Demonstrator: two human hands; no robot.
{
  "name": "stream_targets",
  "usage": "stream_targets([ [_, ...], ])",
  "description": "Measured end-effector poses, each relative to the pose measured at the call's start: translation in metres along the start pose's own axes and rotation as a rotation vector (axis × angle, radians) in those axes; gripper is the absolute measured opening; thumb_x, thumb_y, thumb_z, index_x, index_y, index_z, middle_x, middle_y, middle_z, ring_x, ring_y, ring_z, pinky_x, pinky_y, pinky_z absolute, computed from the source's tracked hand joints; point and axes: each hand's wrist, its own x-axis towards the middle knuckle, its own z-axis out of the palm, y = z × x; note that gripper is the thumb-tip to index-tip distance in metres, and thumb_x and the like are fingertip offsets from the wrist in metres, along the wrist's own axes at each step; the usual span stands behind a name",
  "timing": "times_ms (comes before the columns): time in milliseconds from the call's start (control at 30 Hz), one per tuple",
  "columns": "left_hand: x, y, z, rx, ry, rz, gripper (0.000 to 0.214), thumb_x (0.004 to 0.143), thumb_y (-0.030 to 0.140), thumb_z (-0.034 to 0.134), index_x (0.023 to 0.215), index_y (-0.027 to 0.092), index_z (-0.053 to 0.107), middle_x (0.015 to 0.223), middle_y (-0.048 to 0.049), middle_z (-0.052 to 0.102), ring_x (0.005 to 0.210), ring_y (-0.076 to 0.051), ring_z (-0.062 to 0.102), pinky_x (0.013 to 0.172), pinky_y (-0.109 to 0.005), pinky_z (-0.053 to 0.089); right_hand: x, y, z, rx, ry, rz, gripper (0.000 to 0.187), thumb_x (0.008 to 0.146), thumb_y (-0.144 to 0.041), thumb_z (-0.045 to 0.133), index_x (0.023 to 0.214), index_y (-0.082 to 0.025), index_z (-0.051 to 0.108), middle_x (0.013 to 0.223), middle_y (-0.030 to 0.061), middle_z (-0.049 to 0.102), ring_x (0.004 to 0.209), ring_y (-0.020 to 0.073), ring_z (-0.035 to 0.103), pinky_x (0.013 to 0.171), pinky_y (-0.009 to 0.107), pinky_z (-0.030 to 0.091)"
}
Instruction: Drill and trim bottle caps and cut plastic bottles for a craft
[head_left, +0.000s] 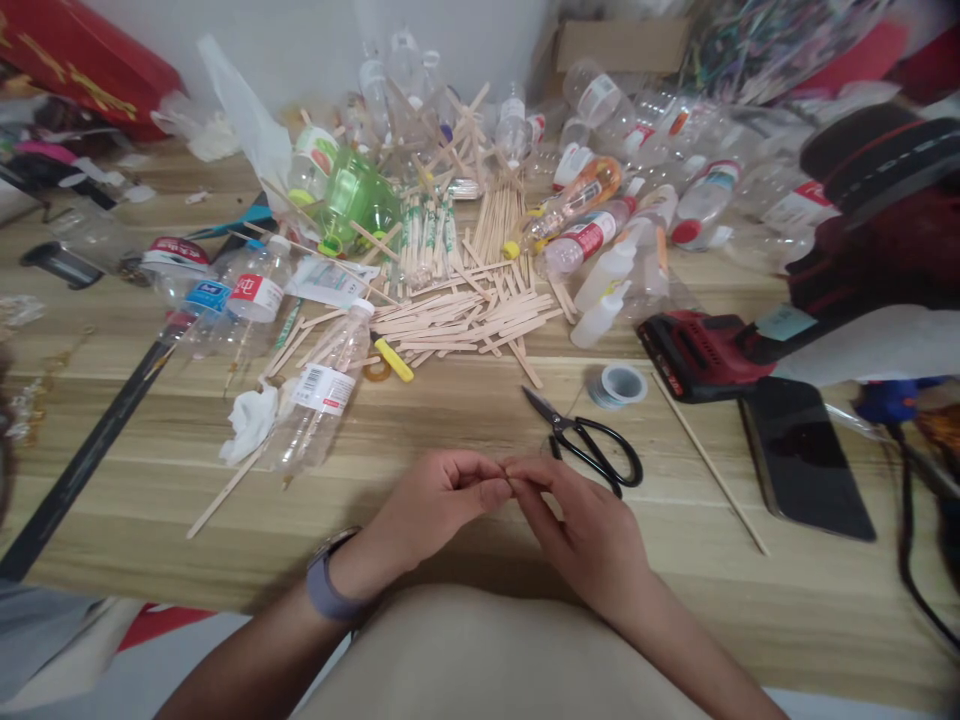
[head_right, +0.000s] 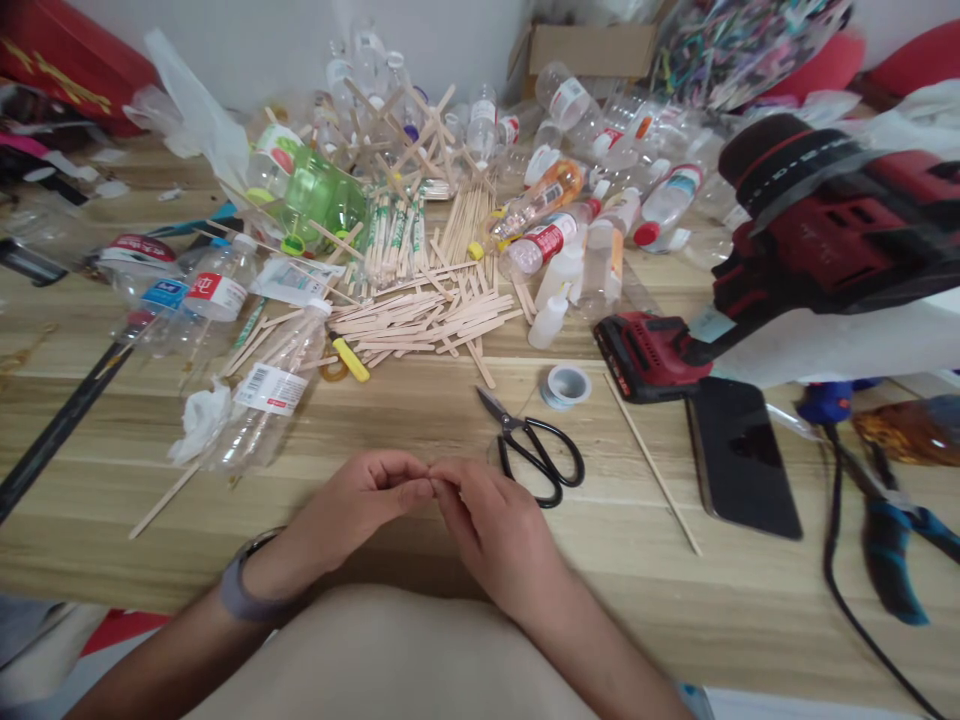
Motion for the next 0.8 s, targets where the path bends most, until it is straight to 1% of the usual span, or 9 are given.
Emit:
stream_targets([
  [67,0.0,-0.001,0.001,-0.024,-0.001,-0.018,0.025,0.081,0.04,0.066,0.084,0.016,0.074,0.079,-0.0022,0.07,0.075,-0.016,0.058,0.071,-0.027,0.043,0.0,0.001,0.001,-0.009,-0.015,-0.023,0.017,0.095,-0.013,0.047,0.096,-0.023,0.06,0.086,0.0016,0.075,0.075,0.0148,0.072,0.067,0.022,0.055],
  [200,-0.001,-0.003,0.0,-0.046,-0.018,-0.005,0.025,0.079,0.039,0.068,0.087,0.017,0.075,0.082,-0.0031,0.072,0.077,-0.017,0.06,0.073,-0.028,0.044,0.0,0.002,0.0,0.017,-0.018,0.003,0.016,0.095,-0.014,0.047,0.095,-0.024,0.059,0.083,0.0008,0.074,0.073,0.0151,0.072,0.065,0.023,0.055],
  [267,-0.003,-0.005,-0.001,-0.027,-0.015,-0.005,0.025,0.078,0.039,0.069,0.089,0.018,0.076,0.082,-0.0032,0.072,0.076,-0.017,0.061,0.071,-0.028,0.044,0.001,0.002,0.0,0.024,-0.017,0.012,0.015,0.095,-0.014,0.048,0.095,-0.025,0.059,0.082,0.0006,0.074,0.073,0.0153,0.072,0.065,0.023,0.055],
  [367,-0.003,-0.006,-0.001,0.025,0.007,-0.018,0.025,0.078,0.04,0.069,0.086,0.018,0.076,0.075,-0.0026,0.071,0.072,-0.018,0.061,0.065,-0.027,0.043,0.001,0.003,-0.001,0.018,-0.029,-0.002,0.017,0.095,-0.014,0.048,0.095,-0.025,0.06,0.08,0.0007,0.073,0.072,0.0156,0.071,0.064,0.024,0.055],
  [433,-0.003,-0.006,0.0,0.044,0.009,-0.015,0.024,0.079,0.04,0.068,0.085,0.018,0.076,0.073,-0.0026,0.07,0.073,-0.018,0.061,0.065,-0.027,0.043,0.001,0.003,-0.001,0.009,-0.05,-0.009,0.018,0.095,-0.014,0.048,0.095,-0.025,0.062,0.08,0.0007,0.074,0.071,0.0158,0.071,0.063,0.024,0.054],
  [600,-0.001,-0.002,0.001,0.056,-0.009,0.02,0.024,0.081,0.037,0.065,0.09,0.019,0.077,0.08,-0.0029,0.072,0.075,-0.018,0.061,0.069,-0.028,0.044,0.0,0.004,-0.001,-0.038,-0.055,-0.027,0.018,0.095,-0.015,0.049,0.096,-0.024,0.064,0.08,0.0014,0.075,0.068,0.0158,0.071,0.061,0.023,0.052],
  [700,-0.004,0.002,-0.002,0.153,0.0,0.033,0.026,0.083,0.038,0.062,0.095,0.019,0.076,0.077,-0.0011,0.069,0.07,-0.015,0.057,0.065,-0.026,0.041,0.002,0.005,-0.002,-0.047,-0.03,-0.036,0.018,0.096,-0.015,0.049,0.094,-0.023,0.065,0.079,0.0009,0.075,0.067,0.0148,0.071,0.061,0.022,0.052],
  [800,-0.009,0.006,-0.006,0.333,0.036,0.027,0.026,0.084,0.037,0.061,0.097,0.019,0.075,0.062,0.0039,0.057,0.059,-0.012,0.048,0.057,-0.024,0.033,0.003,0.006,-0.002,-0.06,-0.015,-0.043,0.018,0.097,-0.018,0.049,0.092,-0.024,0.065,0.077,0.0007,0.074,0.065,0.0147,0.071,0.059,0.022,0.051],
])
